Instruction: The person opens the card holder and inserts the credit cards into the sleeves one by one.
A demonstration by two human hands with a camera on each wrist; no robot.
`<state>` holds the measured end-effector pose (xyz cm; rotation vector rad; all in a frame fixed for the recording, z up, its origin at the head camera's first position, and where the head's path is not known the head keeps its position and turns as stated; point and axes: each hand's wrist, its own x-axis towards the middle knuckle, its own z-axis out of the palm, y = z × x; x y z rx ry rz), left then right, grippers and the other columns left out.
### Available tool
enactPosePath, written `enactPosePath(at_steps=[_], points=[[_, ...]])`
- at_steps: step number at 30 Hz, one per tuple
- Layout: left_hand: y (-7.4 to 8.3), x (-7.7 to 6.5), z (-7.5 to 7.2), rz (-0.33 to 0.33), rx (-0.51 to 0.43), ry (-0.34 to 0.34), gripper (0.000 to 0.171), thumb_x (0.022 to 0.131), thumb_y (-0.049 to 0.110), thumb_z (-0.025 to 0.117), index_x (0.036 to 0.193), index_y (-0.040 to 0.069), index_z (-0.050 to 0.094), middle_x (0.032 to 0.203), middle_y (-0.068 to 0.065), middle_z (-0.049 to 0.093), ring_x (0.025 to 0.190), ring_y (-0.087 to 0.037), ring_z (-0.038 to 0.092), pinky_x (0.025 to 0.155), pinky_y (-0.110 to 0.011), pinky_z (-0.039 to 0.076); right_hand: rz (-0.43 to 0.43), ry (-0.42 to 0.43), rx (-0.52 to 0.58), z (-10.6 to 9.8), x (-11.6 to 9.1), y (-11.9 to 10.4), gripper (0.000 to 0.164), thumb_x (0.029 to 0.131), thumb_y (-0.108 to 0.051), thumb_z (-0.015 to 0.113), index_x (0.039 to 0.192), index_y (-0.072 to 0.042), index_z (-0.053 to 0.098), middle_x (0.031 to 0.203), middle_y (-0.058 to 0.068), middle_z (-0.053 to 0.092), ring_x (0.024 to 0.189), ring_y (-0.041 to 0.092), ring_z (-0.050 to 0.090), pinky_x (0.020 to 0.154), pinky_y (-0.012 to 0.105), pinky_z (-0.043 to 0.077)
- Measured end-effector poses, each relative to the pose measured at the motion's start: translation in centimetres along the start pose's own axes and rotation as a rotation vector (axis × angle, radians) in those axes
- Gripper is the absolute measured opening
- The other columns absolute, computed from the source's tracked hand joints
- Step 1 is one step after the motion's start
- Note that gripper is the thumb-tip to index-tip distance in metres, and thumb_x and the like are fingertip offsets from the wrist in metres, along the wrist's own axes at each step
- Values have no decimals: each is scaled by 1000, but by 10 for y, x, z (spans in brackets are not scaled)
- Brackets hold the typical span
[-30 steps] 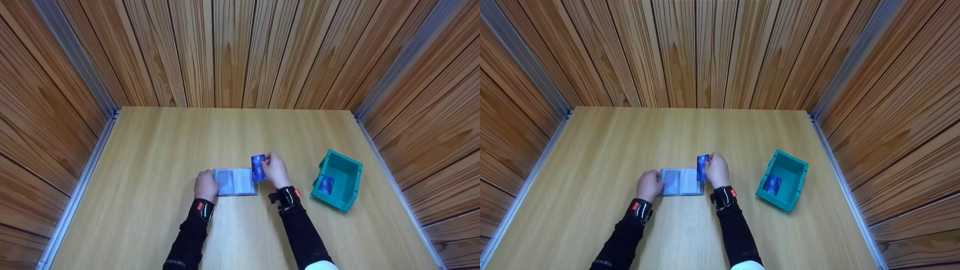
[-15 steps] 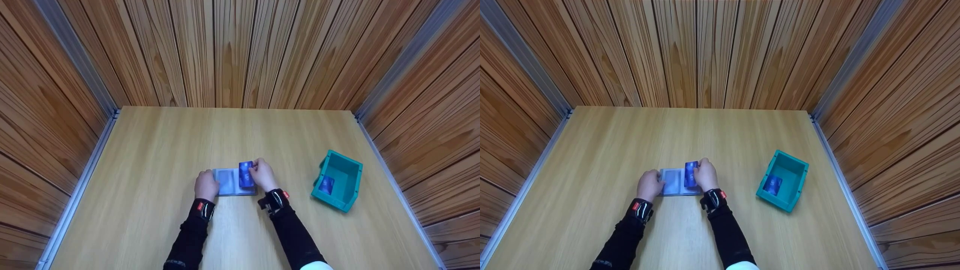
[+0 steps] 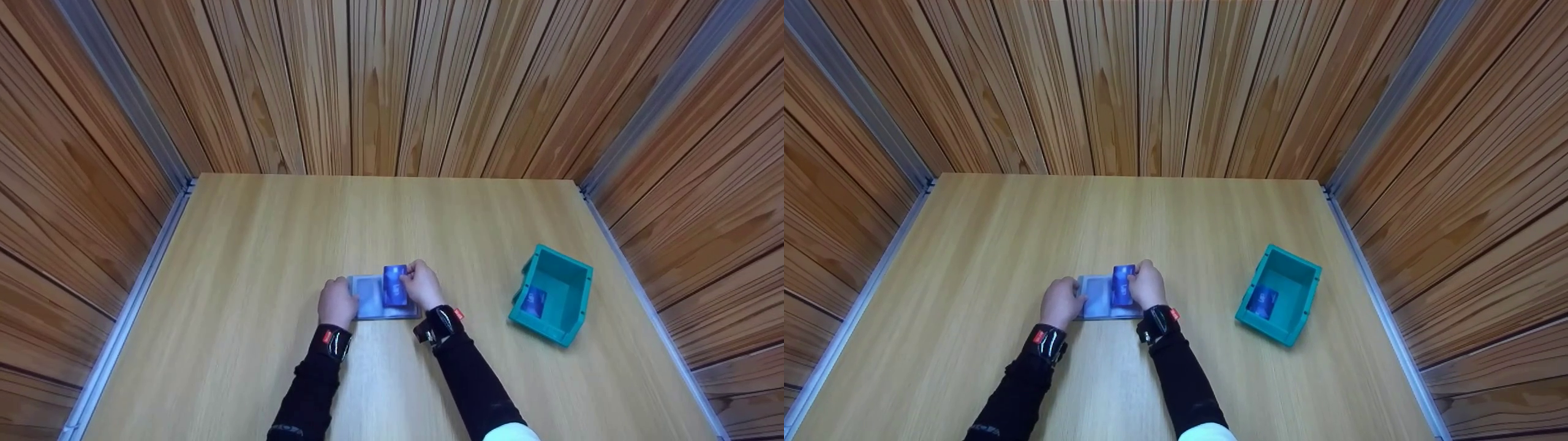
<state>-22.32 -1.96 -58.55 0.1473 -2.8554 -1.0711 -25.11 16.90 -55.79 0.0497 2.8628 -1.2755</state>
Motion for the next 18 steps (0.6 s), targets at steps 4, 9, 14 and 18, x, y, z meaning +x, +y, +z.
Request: enactPosePath(at_steps=[4, 9, 14, 18], points=[[0, 0, 0, -8, -2, -6, 24, 78, 6, 78, 95, -7, 65, 90, -21, 62, 87, -39, 62, 78, -50, 50, 20, -1, 18, 3, 2, 1, 11, 90, -3, 65, 94, -1, 55, 89, 11, 61, 85, 28, 59, 78, 42, 50], [0, 0, -1, -7, 2, -7, 24, 78, 6, 78, 94, -7, 65, 89, -21, 61, 86, -39, 63, 76, -50, 50, 21, -1, 16, 7, 3, 5, 12, 89, -2, 66, 92, -1, 55, 88, 12, 62, 85, 29, 60, 77, 41, 50], [1, -1, -2, 2, 17, -2, 24, 77, 6, 78, 92, -6, 64, 88, -21, 61, 86, -40, 62, 76, -50, 50, 12, -3, -7, 10, 2, 8, 13, 87, -2, 67, 91, -1, 55, 87, 12, 63, 85, 29, 61, 78, 41, 50], [1, -1, -2, 2, 20, -6, 23, 77, 6, 78, 91, -7, 64, 88, -21, 62, 86, -40, 62, 77, -49, 50, 6, -2, -10, 11, 2, 9, 13, 85, -1, 67, 89, -2, 55, 83, 9, 60, 82, 27, 60, 75, 39, 50]])
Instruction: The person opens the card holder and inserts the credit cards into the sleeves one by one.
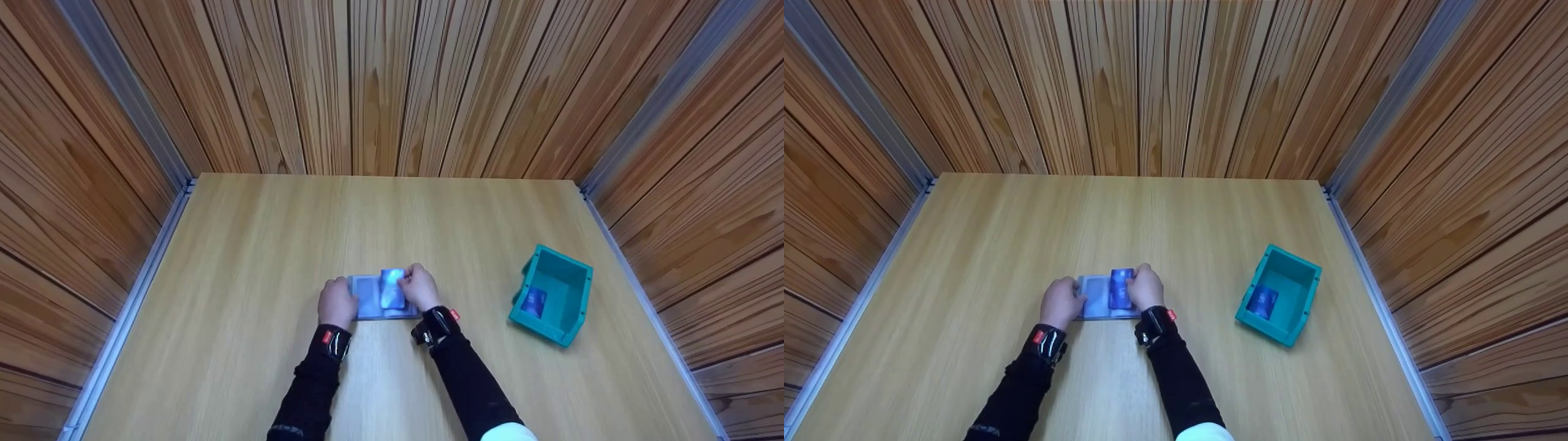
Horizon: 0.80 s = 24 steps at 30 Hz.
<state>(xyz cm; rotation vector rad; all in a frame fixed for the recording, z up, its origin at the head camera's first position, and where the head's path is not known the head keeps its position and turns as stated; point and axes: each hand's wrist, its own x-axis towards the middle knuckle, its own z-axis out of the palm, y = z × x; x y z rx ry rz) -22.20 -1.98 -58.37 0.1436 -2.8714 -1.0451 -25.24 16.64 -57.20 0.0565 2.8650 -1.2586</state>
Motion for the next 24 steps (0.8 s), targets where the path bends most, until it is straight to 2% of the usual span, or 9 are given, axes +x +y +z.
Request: enactPosePath(at_steps=[6, 12, 19, 24], points=[[0, 1, 1, -7, 1, -1, 24, 77, 6, 78, 92, -6, 64, 88, -21, 61, 86, -39, 62, 76, -49, 50, 36, -37, -16, 0, 0, 0, 13, 86, -4, 66, 88, -4, 54, 80, 4, 56, 78, 23, 56, 72, 37, 48], [0, 0, 1, -7, -2, -2, 23, 77, 6, 77, 93, -7, 65, 88, -21, 61, 86, -39, 62, 76, -49, 50, 94, -80, -64, 3, -2, -2, 12, 89, -11, 68, 91, -6, 57, 81, 2, 59, 75, 19, 57, 69, 35, 48], [1, 0, 1, -16, -6, -8, 24, 78, 5, 76, 95, -8, 65, 89, -21, 62, 86, -39, 62, 77, -49, 50, 66, -79, -119, 7, -3, -6, 13, 88, -13, 69, 88, -7, 58, 78, 1, 59, 76, 21, 58, 80, 43, 46], [0, 1, 2, -10, -9, -5, 23, 77, 5, 75, 93, -7, 65, 88, -20, 61, 85, -39, 62, 75, -49, 49, 32, -81, -174, 10, -3, -9, 14, 88, -12, 71, 87, -5, 58, 80, 4, 61, 77, 24, 59, 76, 42, 48]])
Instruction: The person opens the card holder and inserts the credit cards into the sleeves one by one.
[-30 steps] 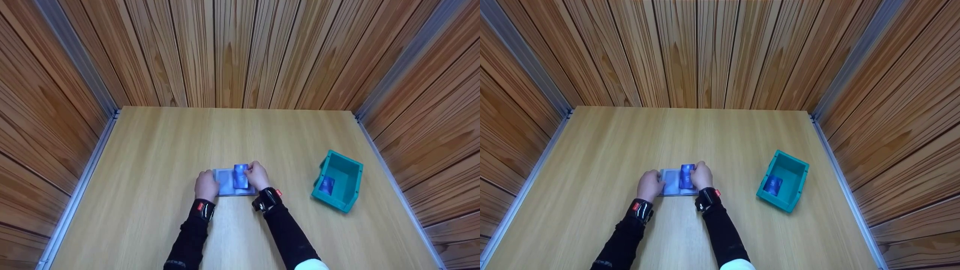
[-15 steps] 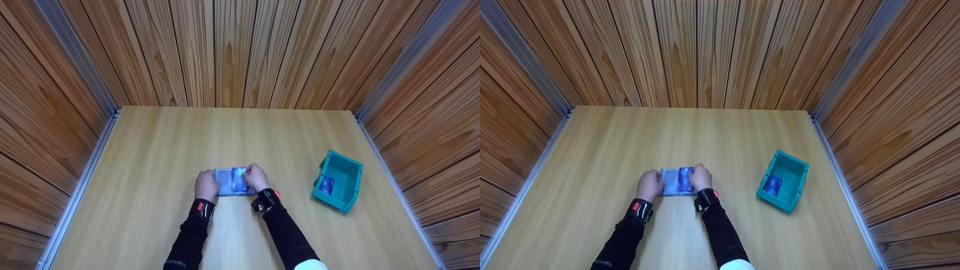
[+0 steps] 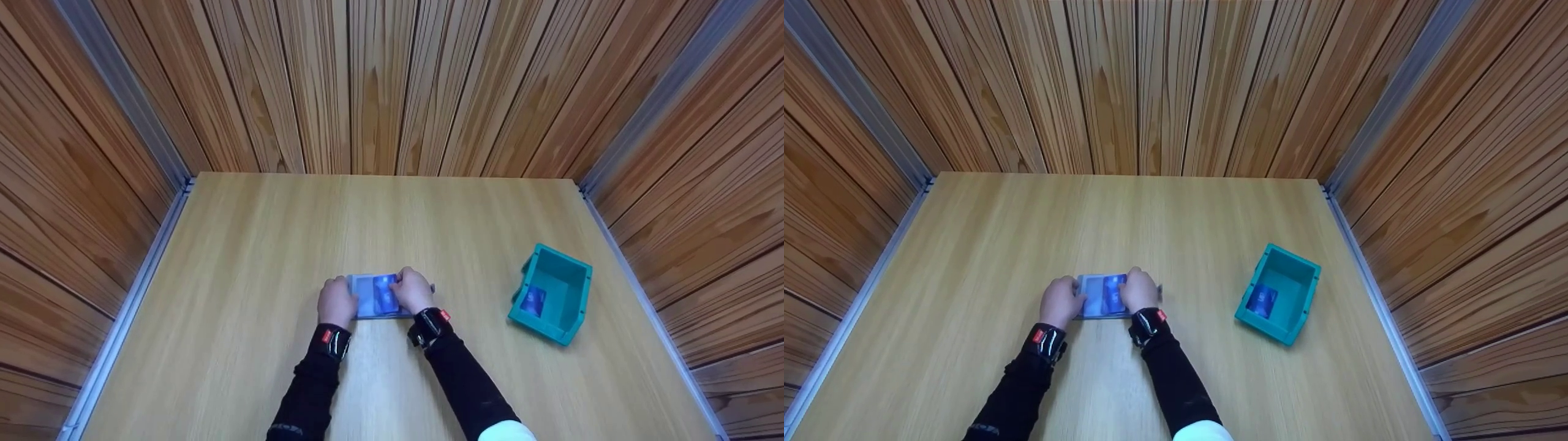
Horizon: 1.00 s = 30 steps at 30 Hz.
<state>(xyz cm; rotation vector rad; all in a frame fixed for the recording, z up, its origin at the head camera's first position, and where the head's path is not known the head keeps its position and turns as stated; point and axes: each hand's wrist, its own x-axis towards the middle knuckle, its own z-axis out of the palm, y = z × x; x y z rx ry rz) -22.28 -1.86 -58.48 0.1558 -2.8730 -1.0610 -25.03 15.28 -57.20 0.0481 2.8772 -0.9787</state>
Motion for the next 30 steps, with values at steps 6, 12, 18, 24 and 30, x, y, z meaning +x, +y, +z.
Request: enactPosePath(at_steps=[6, 12, 18, 24, 30], points=[[0, -2, -1, 11, 5, 8, 23, 76, 5, 77, 91, -6, 64, 86, -20, 60, 84, -40, 62, 74, -50, 49, -34, -3, -66, 5, 0, -6, 14, 89, -12, 71, 90, -3, 61, 85, 8, 64, 79, 25, 61, 75, 41, 50], [0, -1, -1, -8, 4, -11, 21, 81, 6, 76, 94, -6, 64, 88, -19, 60, 85, -38, 62, 75, -49, 49, -130, 18, -104, 9, -4, -12, 18, 87, -8, 72, 98, 4, 64, 91, 16, 68, 87, 32, 66, 80, 44, 52], [0, 0, -2, 11, 18, -4, 22, 81, 6, 75, 94, -7, 64, 87, -20, 61, 84, -38, 62, 75, -49, 50, -173, 20, -109, 11, -8, -17, 20, 87, -7, 71, 100, 6, 64, 93, 19, 68, 89, 36, 66, 81, 46, 52], [1, 0, -2, 14, 16, 8, 23, 80, 7, 76, 94, -8, 65, 87, -21, 61, 84, -39, 63, 75, -50, 50, -165, 13, -118, 14, -9, -22, 23, 88, -8, 71, 104, 6, 65, 95, 19, 69, 91, 35, 66, 82, 46, 52], [0, 0, -2, 12, 9, 10, 23, 81, 8, 76, 93, -7, 65, 87, -20, 61, 83, -38, 63, 74, -49, 50, -166, 4, -114, 19, -9, -23, 23, 89, -7, 69, 107, 7, 66, 99, 20, 69, 95, 36, 66, 86, 45, 51]])
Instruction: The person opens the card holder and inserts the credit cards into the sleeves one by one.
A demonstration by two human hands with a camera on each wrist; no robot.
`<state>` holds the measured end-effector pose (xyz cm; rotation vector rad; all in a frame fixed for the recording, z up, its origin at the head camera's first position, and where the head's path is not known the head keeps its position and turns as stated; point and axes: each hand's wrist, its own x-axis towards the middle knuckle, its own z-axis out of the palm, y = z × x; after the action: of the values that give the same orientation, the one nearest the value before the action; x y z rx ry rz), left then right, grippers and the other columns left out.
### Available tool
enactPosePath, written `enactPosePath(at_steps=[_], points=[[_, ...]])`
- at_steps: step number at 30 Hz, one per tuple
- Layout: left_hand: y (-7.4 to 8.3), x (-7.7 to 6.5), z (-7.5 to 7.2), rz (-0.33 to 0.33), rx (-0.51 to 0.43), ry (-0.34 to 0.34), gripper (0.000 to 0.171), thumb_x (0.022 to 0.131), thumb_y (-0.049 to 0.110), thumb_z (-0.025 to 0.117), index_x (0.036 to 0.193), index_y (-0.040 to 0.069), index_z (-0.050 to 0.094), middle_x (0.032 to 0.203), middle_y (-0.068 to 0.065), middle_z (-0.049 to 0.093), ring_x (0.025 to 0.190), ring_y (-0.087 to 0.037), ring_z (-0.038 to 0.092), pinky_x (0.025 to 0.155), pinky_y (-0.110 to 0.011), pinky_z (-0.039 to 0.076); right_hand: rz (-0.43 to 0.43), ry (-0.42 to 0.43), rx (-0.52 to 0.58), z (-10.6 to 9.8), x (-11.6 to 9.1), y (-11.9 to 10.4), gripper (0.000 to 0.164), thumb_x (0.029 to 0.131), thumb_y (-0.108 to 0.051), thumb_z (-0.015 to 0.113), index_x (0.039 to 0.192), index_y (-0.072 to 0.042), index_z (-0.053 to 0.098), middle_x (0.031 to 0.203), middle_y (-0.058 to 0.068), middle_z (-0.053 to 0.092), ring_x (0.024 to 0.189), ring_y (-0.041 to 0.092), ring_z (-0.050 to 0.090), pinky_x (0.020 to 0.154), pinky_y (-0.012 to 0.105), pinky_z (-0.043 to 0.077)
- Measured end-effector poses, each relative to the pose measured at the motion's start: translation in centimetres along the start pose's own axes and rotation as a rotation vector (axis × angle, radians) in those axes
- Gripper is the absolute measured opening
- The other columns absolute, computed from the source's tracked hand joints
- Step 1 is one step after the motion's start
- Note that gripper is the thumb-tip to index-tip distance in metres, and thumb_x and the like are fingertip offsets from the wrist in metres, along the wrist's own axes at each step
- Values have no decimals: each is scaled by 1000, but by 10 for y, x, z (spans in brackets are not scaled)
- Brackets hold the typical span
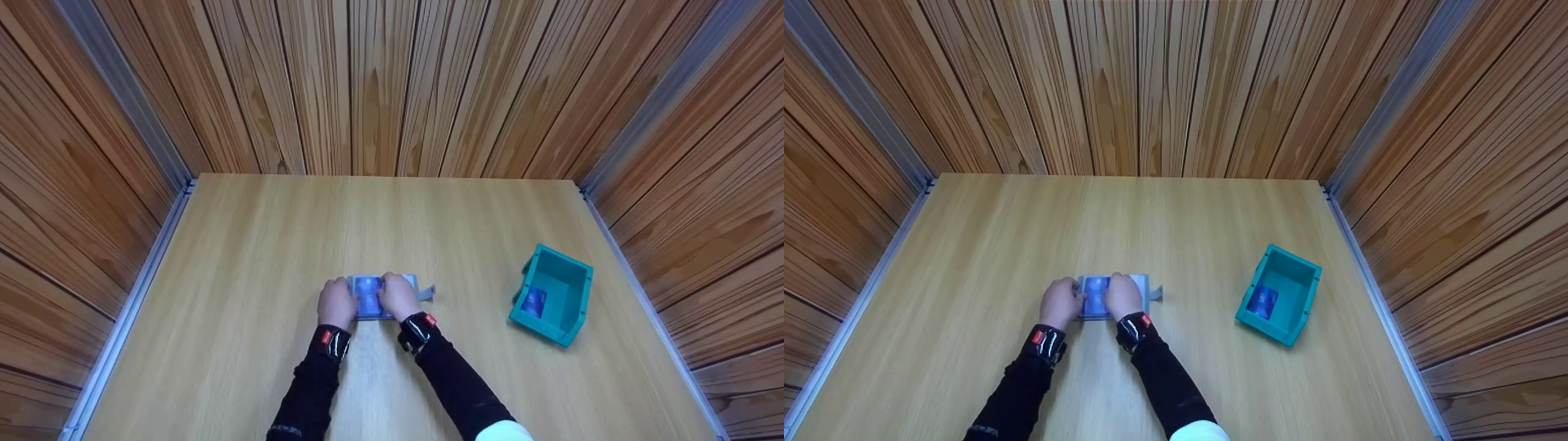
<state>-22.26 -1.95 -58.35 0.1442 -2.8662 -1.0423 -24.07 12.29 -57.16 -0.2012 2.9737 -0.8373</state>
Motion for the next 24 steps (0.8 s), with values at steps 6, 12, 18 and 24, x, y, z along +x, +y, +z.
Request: enactPosePath(at_steps=[6, 12, 18, 24], points=[[1, 0, 1, 1, 11, 7, 20, 80, 8, 75, 91, -7, 65, 86, -21, 62, 84, -40, 62, 75, -50, 50, -9, -1, 6, 0, 0, -1, 22, 89, -5, 68, 107, 6, 67, 101, 20, 69, 98, 36, 65, 87, 45, 50], [0, 0, 2, 6, 3, 19, 20, 79, 6, 74, 91, -8, 65, 85, -22, 62, 83, -41, 62, 74, -51, 50, 5, -34, 36, -1, -1, 0, 24, 91, -6, 66, 111, 7, 66, 105, 21, 69, 100, 36, 65, 90, 45, 50], [0, 0, 0, -4, 9, 3, 23, 81, 7, 75, 94, -8, 65, 86, -21, 62, 84, -39, 63, 75, -50, 50, -35, -49, 58, -3, -2, 2, 23, 90, -4, 65, 110, 8, 67, 104, 21, 69, 100, 36, 64, 90, 46, 49], [1, 1, -1, -13, 8, -13, 22, 82, 8, 75, 94, -8, 65, 86, -20, 62, 84, -38, 63, 74, -49, 50, -64, -60, 81, -11, -4, 4, 23, 91, -4, 65, 110, 8, 66, 100, 19, 68, 95, 33, 64, 86, 45, 50]])
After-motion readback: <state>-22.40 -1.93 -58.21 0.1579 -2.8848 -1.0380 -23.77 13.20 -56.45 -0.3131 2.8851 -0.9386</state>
